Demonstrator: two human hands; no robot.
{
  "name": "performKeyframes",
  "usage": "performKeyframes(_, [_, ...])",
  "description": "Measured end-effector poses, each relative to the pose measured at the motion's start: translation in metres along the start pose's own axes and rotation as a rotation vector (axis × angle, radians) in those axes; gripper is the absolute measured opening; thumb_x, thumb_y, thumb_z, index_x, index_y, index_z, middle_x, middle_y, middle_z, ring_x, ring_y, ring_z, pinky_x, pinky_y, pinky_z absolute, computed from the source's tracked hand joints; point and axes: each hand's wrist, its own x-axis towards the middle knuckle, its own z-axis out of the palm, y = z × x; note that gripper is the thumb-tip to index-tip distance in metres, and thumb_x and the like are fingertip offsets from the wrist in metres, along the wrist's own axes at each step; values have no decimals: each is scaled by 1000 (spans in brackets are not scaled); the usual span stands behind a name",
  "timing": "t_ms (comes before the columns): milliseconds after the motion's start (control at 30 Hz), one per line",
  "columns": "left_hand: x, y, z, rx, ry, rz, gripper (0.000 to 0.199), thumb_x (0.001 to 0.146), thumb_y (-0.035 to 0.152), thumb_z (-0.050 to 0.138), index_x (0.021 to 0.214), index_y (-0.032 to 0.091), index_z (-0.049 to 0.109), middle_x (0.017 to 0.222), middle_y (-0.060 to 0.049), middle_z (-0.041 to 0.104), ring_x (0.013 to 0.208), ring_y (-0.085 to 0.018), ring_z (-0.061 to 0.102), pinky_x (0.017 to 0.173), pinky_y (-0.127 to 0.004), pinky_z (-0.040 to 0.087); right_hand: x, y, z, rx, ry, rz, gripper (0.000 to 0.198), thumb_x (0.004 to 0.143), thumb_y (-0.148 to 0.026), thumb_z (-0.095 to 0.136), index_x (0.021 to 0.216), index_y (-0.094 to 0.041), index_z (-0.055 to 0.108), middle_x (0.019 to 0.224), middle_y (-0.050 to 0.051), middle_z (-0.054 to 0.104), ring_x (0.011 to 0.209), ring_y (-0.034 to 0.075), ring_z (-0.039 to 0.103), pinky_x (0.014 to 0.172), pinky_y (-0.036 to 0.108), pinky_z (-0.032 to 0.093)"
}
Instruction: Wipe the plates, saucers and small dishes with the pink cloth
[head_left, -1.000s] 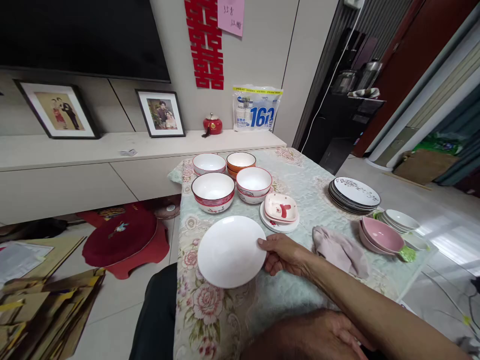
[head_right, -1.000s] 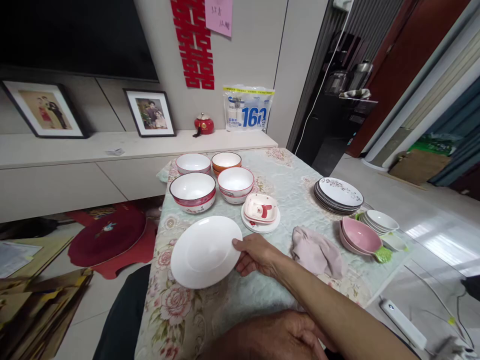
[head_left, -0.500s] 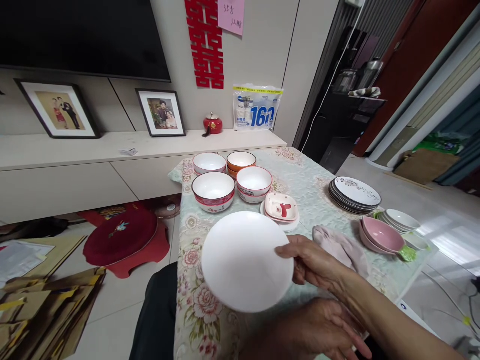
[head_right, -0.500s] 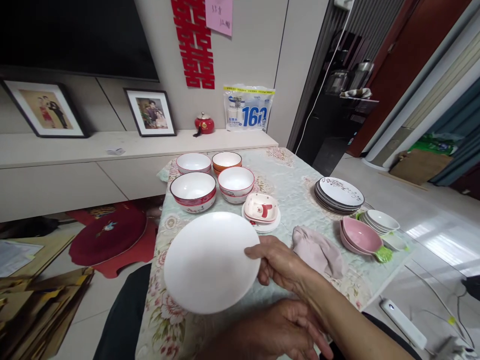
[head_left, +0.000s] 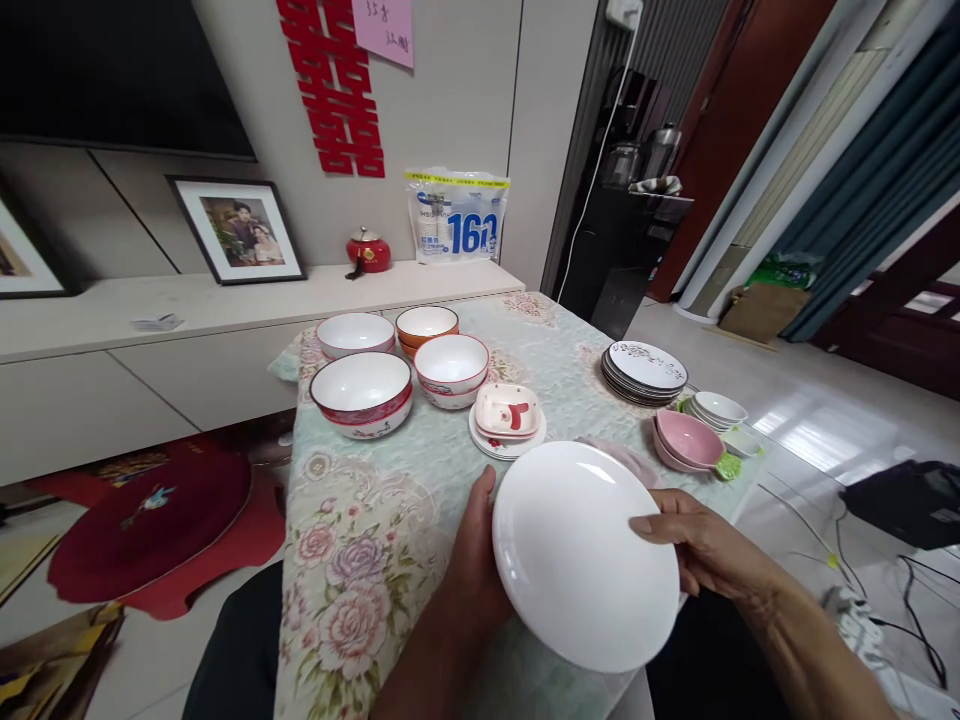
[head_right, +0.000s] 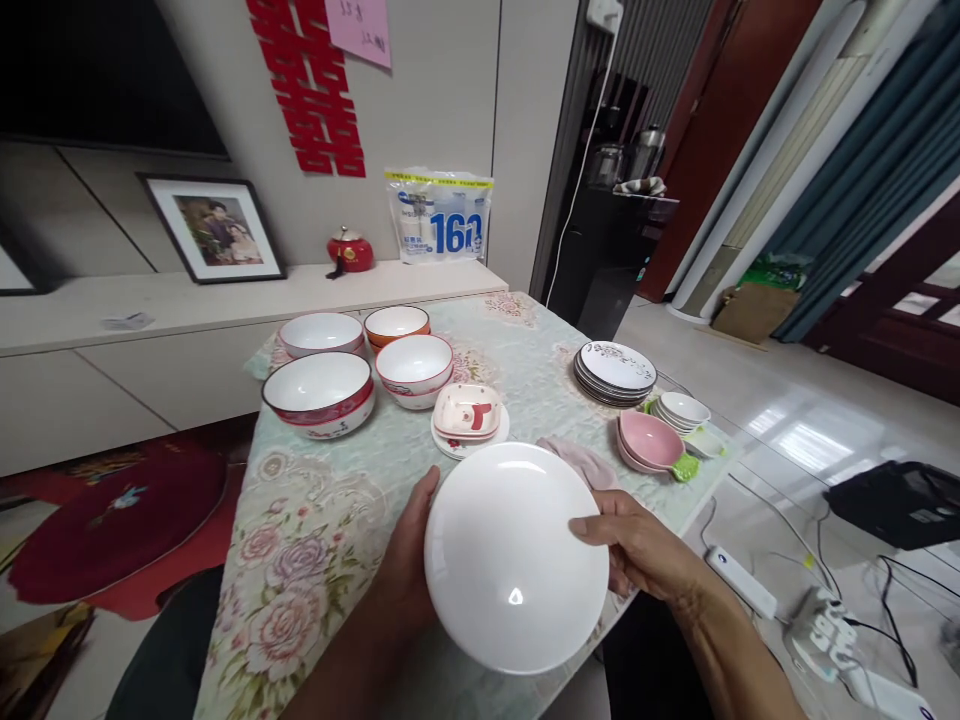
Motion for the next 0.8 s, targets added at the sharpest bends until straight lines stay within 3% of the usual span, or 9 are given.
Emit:
performKeyframes(67, [2, 1, 3, -5, 53, -49, 43, 86, 43, 60, 113, 11, 66, 104, -15, 73, 103, -34, 65, 89, -46, 53, 1, 6, -5, -6, -7, -8, 36, 68, -44, 80, 77, -11, 67, 53, 0, 63, 30, 4, 43, 30, 14, 30])
performKeyframes(200, [5, -3, 2, 89, 209, -61, 48, 66, 9, 66, 115, 6, 64, 88, -14, 77, 88, -32, 71, 88, -46, 53, 2, 7, -15, -117, -51, -8, 42, 75, -54, 73, 76, -12, 66, 51, -1, 60, 31, 5, 43, 32, 17, 28])
performKeyframes(300, [6, -5, 0, 135, 258, -43, 46, 67, 8, 67, 112, 6, 65, 82, -15, 77, 83, -32, 72, 86, -47, 53, 5, -3, -25, -289, 90, -181, 46, 88, -59, 57, 78, -15, 66, 46, -2, 55, 36, 8, 44, 38, 20, 31])
performKeyframes(367, [7, -4, 0, 143, 255, -59, 42, 68, 10, 67, 110, 5, 66, 82, -16, 77, 83, -32, 72, 85, -46, 54, 11, -11, -31, -455, 287, -361, 39, 90, -53, 56, 89, -17, 70, 59, 1, 64, 50, 12, 54, 49, 24, 40])
performKeyframes(433, [7, -2, 0, 142, 248, -79, 41, 69, 11, 68, 110, 5, 66, 83, -16, 77, 82, -31, 73, 84, -45, 54, 21, -16, -33, -683, 405, -534, 31, 91, -45, 58, 100, -20, 72, 86, 6, 73, 75, 19, 64, 69, 31, 50])
performKeyframes(500, [6, 0, 1, 142, 239, -103, 42, 70, 12, 69, 112, 4, 66, 83, -16, 77, 81, -31, 73, 84, -44, 54, 32, -17, -32, -916, 356, -671, 28, 92, -39, 57, 108, -23, 73, 107, 8, 72, 98, 24, 64, 90, 39, 48])
performKeyframes(567, [5, 1, 2, 143, 225, -122, 43, 72, 13, 69, 114, 3, 66, 82, -17, 77, 80, -31, 73, 84, -44, 55, 43, -12, -28, -1083, 272, -719, 30, 93, -37, 56, 117, -27, 69, 121, 9, 68, 112, 27, 58, 99, 45, 43])
performKeyframes(667, [5, 2, 4, 130, 236, -144, 45, 77, 17, 66, 119, 1, 63, 83, -17, 77, 82, -31, 74, 85, -43, 54, 54, -3, -18, -1190, 316, -658, 28, 90, -32, 59, 116, -31, 68, 131, 8, 61, 120, 29, 51, 95, 46, 44])
performKeyframes(800, [8, 2, 4, 91, 278, -162, 46, 83, 22, 62, 122, -1, 61, 88, -19, 77, 86, -31, 74, 87, -43, 54, 59, 5, -14, -1102, 353, -603, 11, 84, -18, 55, 86, -21, 65, 96, 5, 66, 91, 20, 59, 78, 32, 47])
